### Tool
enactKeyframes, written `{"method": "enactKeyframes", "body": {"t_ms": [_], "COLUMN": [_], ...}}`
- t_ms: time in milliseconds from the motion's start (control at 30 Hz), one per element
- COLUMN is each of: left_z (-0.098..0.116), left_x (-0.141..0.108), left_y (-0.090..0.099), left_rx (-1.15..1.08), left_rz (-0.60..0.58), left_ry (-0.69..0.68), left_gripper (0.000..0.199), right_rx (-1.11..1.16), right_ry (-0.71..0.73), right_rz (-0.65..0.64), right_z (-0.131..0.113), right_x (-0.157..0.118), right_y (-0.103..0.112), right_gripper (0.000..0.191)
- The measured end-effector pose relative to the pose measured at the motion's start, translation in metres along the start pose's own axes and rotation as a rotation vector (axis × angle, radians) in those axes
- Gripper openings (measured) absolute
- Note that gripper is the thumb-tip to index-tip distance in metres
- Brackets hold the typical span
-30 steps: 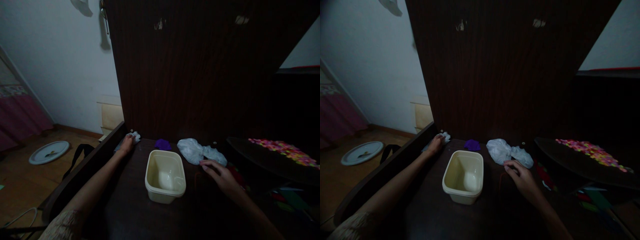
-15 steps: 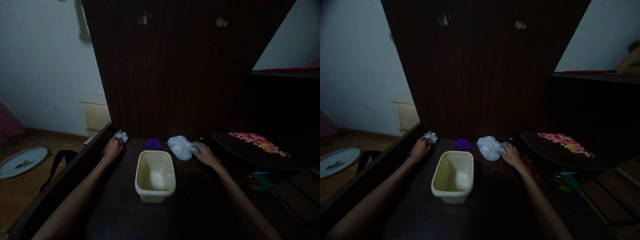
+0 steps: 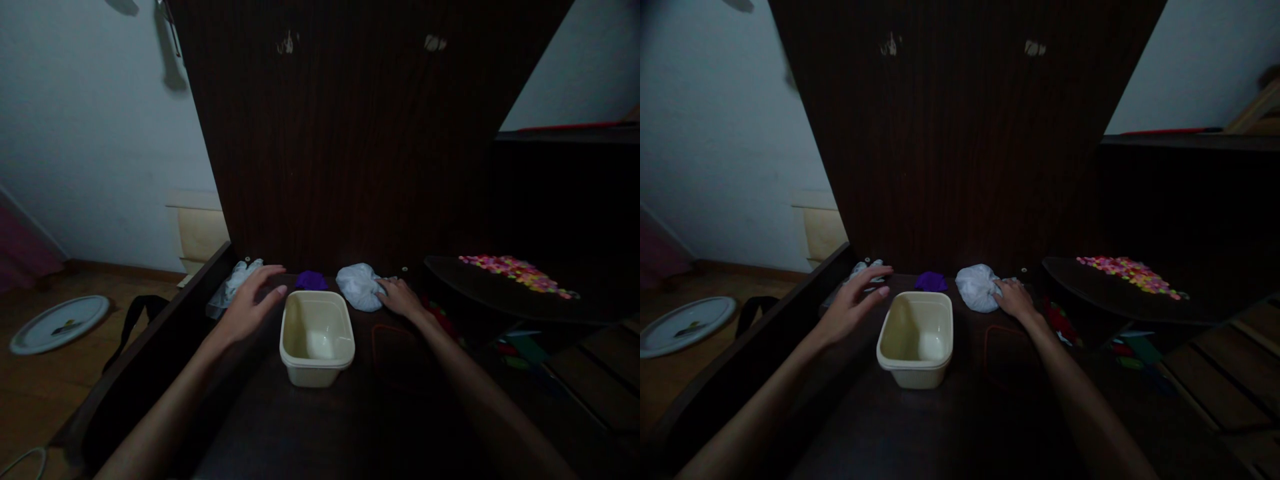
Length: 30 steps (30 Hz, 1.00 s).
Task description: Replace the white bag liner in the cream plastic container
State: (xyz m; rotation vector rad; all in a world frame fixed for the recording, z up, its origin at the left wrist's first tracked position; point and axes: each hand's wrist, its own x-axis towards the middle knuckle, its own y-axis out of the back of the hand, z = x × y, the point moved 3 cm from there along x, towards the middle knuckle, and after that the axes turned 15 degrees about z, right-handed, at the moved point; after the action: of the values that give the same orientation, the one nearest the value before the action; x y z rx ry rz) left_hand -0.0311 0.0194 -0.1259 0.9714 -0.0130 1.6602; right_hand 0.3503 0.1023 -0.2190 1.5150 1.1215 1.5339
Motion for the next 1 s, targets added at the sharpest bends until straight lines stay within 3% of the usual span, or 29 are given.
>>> {"method": "enactKeyframes", "body": {"t_ms": [100,200,500,667,800,1000], "left_z": [0.035,0.045,0.037,0.036,0.033,0.027], "left_x": [-0.021,-0.038,-0.059,-0.067,-0.073,-0.073], "left_y": [-0.009,-0.016,-0.025,-0.025,-0.026,-0.029], "left_rx": [-0.022,0.001,-0.003,-0.009,-0.038,-0.081], "left_rz": [-0.165,-0.210,-0.111,-0.053,-0.089,-0.085], "left_ry": [-0.085,-0.149,-0.103,-0.061,-0.066,-0.061], "left_gripper": [0.037,0.038,0.039,0.043,0.054,0.059], "right_rx": [-0.022,-0.031,0.049,0.112,0.207,0.405], "right_ry": [0.000,0.002,0.085,0.068,0.009,-0.085], "right_rz": [-0.001,0.013,0.073,0.143,0.292,0.542], "right_z": [-0.009,-0.015,-0.040,-0.050,-0.054,-0.060], "right_x": [-0.001,-0.001,-0.007,-0.004,0.014,0.037], "right_y": [0.007,0.015,0.023,0.028,0.055,0.121], "right_gripper": [0.035,0.028,0.034,0.023,0.027,0.028]}}
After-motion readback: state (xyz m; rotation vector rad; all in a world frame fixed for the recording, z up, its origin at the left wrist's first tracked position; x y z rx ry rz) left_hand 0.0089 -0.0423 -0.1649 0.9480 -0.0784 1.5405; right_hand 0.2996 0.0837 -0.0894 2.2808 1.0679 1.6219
